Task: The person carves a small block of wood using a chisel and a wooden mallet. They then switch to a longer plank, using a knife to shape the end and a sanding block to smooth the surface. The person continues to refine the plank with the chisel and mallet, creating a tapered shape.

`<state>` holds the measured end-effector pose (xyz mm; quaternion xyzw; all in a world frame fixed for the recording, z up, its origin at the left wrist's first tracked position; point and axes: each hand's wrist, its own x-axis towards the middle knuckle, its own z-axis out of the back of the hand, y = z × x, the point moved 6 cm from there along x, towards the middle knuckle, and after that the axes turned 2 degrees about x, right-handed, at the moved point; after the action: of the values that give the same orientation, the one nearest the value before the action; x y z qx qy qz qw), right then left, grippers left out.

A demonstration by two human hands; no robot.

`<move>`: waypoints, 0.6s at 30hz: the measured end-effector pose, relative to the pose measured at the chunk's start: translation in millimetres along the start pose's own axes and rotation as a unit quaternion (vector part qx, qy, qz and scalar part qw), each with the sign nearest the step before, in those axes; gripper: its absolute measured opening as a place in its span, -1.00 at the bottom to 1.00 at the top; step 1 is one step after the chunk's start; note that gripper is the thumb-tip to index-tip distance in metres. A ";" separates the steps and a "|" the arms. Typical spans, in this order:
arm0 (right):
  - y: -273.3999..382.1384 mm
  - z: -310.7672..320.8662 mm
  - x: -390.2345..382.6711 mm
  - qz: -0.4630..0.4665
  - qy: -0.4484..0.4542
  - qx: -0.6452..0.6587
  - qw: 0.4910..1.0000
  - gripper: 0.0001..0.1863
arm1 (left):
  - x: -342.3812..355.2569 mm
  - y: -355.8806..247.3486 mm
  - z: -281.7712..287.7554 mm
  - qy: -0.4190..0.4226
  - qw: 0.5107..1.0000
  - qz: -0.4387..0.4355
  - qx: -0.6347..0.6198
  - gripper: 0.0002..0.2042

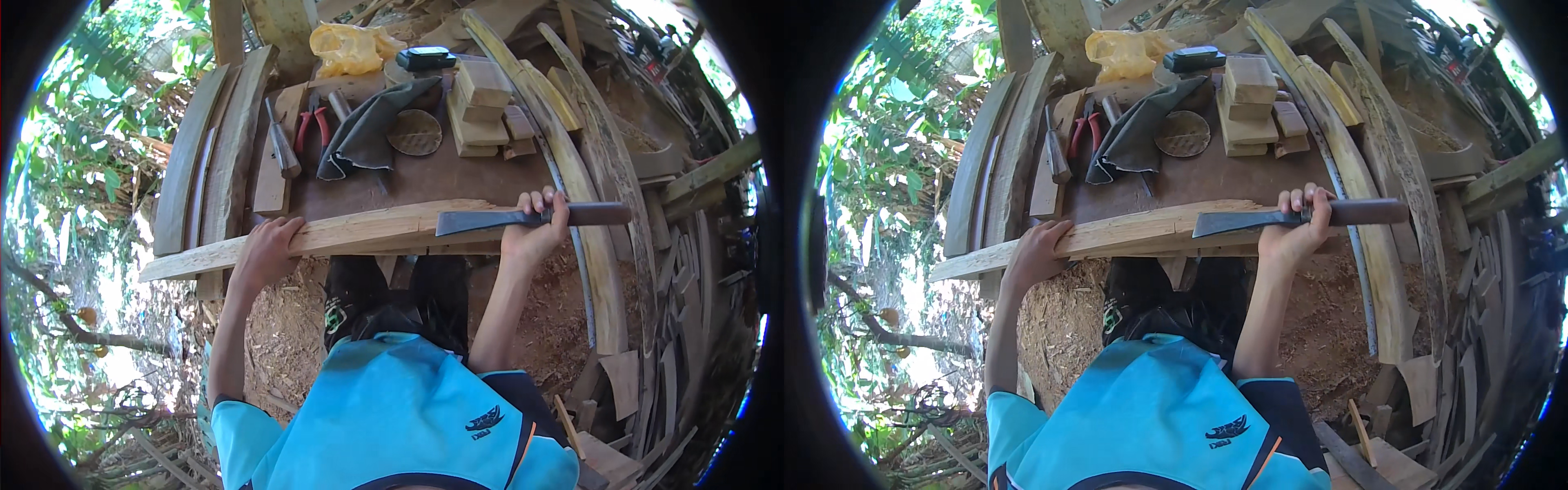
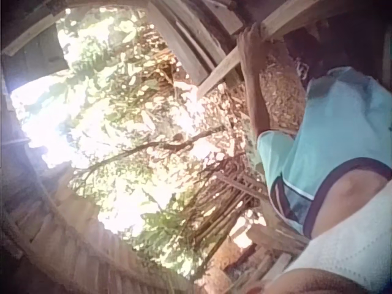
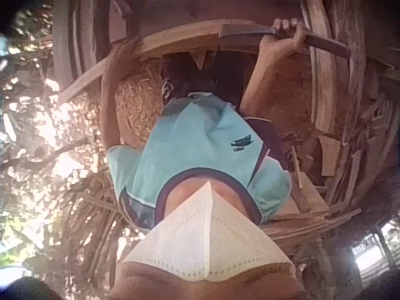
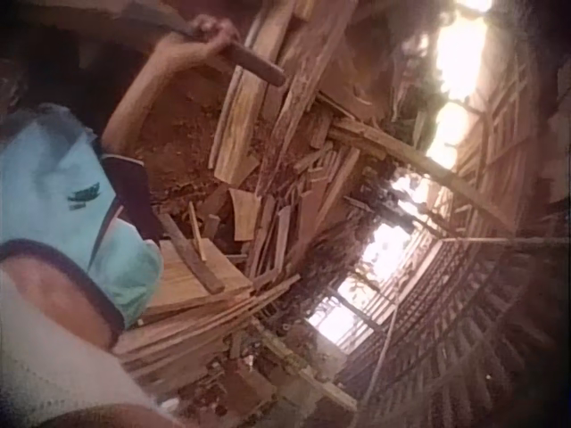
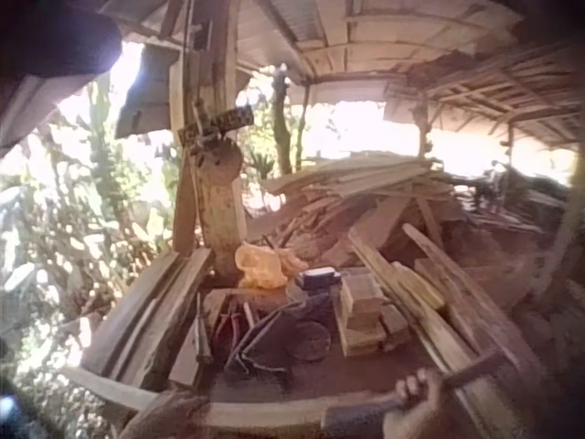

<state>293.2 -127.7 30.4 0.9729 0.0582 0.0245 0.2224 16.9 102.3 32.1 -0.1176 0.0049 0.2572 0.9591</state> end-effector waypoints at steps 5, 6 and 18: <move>15.8 12.1 9.0 -0.066 -0.048 -0.072 0.994 -0.67 | 10.6 3.6 1.8 0.090 0.995 0.032 -0.033 -0.54; 17.4 11.4 11.8 -0.068 -0.043 -0.059 0.995 -0.66 | 11.7 5.8 1.9 0.096 0.994 0.024 -0.043 -0.55; 5.5 -5.6 0.8 -0.013 -0.041 -0.016 0.999 -0.74 | 16.7 10.8 -7.5 0.151 0.988 -0.014 -0.015 -0.54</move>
<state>294.1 -130.1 37.9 0.9686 0.0609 -0.0172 0.2402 26.4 117.9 21.3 -0.1695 0.1443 0.2235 0.9489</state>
